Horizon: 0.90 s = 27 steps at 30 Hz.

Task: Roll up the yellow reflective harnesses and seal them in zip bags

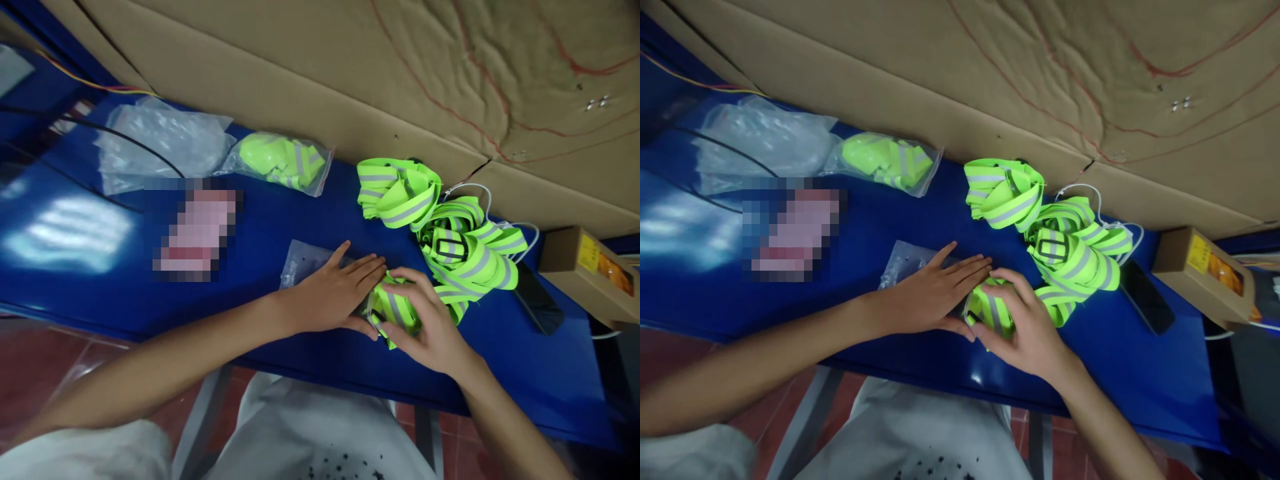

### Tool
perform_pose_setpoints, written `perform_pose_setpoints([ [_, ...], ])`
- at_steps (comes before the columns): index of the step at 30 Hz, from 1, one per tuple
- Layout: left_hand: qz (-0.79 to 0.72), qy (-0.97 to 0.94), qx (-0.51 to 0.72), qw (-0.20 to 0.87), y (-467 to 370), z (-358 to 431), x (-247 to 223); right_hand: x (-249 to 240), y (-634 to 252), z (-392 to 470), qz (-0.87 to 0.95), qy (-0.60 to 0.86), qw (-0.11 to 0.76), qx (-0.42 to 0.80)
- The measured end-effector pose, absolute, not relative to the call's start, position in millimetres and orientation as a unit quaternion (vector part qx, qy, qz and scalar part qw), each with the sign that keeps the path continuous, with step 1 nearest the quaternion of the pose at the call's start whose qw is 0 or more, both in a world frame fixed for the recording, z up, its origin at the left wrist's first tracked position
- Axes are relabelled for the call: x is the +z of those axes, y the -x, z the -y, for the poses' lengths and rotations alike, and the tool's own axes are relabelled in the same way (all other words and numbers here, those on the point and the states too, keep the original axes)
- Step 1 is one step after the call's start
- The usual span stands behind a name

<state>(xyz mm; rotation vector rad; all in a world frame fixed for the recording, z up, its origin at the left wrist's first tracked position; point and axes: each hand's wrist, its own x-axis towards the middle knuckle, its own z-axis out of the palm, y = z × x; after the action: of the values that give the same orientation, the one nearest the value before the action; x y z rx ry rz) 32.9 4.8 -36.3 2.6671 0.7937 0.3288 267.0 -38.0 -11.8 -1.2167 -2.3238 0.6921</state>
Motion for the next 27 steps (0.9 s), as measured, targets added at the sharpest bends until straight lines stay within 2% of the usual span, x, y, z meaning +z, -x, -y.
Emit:
perform_pose_setpoints([
  [2,-0.273,-0.939,0.112,0.177,-30.9,-6.8,-35.7,-15.1,-269.3,38.9,0.871,0.4,0.189,0.214],
  [5,-0.265,-0.94,0.112,0.186,-29.8,-7.0,-35.6,-24.7,-267.8,38.8,0.893,0.379,0.202,0.135],
  [15,-0.274,-0.939,0.128,0.162,-35.9,4.4,-41.5,-31.0,-253.8,49.0,0.861,0.441,0.252,-0.021],
  [20,-0.299,-0.925,0.151,0.182,-42.2,13.0,-45.8,-27.4,-253.9,46.0,0.864,0.447,0.231,-0.004],
  [27,-0.31,-0.917,0.156,0.199,-44.2,12.7,-43.9,-30.9,-255.6,45.1,0.885,0.359,0.297,-0.026],
])
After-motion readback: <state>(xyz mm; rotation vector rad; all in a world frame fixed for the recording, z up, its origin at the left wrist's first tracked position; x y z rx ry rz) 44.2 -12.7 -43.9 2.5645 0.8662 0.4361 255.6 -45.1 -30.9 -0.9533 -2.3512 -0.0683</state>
